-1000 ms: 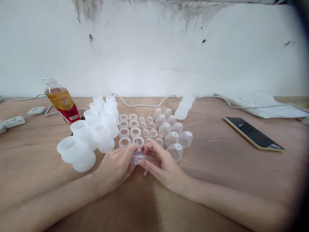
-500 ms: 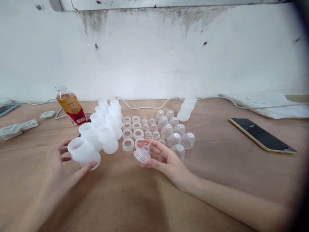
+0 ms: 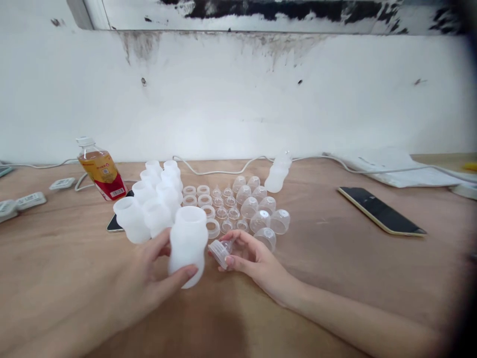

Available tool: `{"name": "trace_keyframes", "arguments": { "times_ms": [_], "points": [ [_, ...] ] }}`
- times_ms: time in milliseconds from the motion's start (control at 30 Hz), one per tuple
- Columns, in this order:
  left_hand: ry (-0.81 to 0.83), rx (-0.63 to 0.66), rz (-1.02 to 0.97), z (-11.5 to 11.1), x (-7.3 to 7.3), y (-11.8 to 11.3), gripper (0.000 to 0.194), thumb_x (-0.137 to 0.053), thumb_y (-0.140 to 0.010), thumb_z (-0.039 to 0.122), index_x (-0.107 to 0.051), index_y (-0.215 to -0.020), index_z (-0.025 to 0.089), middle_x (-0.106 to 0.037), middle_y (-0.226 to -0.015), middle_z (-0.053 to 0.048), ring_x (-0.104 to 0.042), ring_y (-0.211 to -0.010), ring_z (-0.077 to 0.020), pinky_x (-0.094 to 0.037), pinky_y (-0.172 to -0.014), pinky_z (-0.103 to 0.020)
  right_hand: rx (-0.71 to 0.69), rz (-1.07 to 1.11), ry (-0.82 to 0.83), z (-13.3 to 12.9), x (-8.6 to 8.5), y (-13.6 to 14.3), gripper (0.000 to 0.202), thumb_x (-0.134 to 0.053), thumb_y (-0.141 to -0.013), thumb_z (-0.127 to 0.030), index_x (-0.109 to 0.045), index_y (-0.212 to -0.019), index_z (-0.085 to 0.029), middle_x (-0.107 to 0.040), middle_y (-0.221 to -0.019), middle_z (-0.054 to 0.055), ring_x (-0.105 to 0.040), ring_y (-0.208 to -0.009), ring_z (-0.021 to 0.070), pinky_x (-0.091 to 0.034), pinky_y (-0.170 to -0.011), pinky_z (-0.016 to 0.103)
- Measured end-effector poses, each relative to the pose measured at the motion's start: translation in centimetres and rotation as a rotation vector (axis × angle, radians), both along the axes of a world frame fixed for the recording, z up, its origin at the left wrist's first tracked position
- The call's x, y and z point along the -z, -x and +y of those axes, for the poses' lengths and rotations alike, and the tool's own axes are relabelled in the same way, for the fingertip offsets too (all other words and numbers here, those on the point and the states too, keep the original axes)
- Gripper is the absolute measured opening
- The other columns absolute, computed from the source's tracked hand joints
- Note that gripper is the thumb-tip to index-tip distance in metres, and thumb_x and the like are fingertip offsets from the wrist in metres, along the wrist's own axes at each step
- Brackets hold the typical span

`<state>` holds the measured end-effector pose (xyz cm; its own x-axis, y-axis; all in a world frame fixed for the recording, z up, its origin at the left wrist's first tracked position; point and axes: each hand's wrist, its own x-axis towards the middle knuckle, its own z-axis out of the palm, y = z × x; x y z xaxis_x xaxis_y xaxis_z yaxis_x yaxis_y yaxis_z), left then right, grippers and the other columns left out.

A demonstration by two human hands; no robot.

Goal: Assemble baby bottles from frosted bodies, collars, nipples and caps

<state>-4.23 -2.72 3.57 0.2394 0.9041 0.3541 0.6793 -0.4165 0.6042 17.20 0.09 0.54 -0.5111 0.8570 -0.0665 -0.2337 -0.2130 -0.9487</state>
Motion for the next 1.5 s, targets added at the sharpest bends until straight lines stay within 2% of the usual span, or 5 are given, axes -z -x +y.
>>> {"name": "trace_keyframes", "arguments": {
  "times_ms": [367,800,1000,1233,1500],
  "points": [
    [0.268,0.144,-0.183,1.6,1.8,-2.1,0.028,-0.05,-0.077,0.036,-0.049,-0.099,0.019,-0.063,-0.081,-0.002,-0.061,-0.077,-0.0207,-0.051,-0.06,-0.027,0.082,-0.095,0.008,0.1,-0.1,-0.1,0.029,-0.064,-0.071,-0.032,-0.046,-0.091,-0.02,-0.061,-0.075,-0.001,-0.058,-0.068,0.01,-0.044,-0.074,0.028],
    [0.295,0.134,-0.198,1.7,1.3,-2.4,0.024,-0.049,-0.078,0.034,-0.05,-0.096,0.019,-0.065,-0.086,-0.002,-0.062,-0.078,-0.0214,-0.051,-0.059,-0.027,0.114,-0.095,-0.034,0.0,0.2,-0.1,0.029,-0.064,-0.07,-0.035,-0.042,-0.08,-0.02,-0.06,-0.078,-0.001,-0.058,-0.066,0.0103,-0.046,-0.068,0.028],
    [0.268,0.095,-0.264,1.6,1.8,-2.2,0.045,-0.054,-0.074,0.031,-0.033,-0.112,0.022,-0.064,-0.097,-0.005,-0.063,-0.076,-0.0187,-0.052,-0.059,-0.027,0.249,-0.166,-0.26,0.3,-1.8,-0.6,0.027,-0.061,-0.072,-0.032,-0.048,-0.094,-0.023,-0.058,-0.091,0.001,-0.059,-0.077,0.0125,-0.049,-0.073,0.03],
    [0.003,0.096,-0.027,1.9,1.7,-1.6,0.032,-0.053,-0.073,0.027,-0.048,-0.104,0.023,-0.058,-0.106,-0.003,-0.056,-0.095,-0.0208,-0.047,-0.079,-0.031,0.259,-0.128,-0.404,0.8,-2.4,-1.3,0.023,-0.064,-0.071,-0.023,-0.051,-0.09,-0.024,-0.058,-0.091,0.0,-0.059,-0.079,0.013,-0.05,-0.072,0.029],
    [0.137,0.114,-0.132,2.3,1.6,-1.5,0.031,-0.053,-0.074,0.032,-0.054,-0.103,0.023,-0.06,-0.106,-0.005,-0.057,-0.095,-0.0235,-0.047,-0.079,-0.033,0.155,-0.118,-0.414,1.4,-2.5,-1.6,0.041,-0.066,-0.067,-0.017,-0.051,-0.105,-0.025,-0.051,-0.108,0.003,-0.057,-0.087,0.0137,-0.05,-0.081,0.033]
  ]
}}
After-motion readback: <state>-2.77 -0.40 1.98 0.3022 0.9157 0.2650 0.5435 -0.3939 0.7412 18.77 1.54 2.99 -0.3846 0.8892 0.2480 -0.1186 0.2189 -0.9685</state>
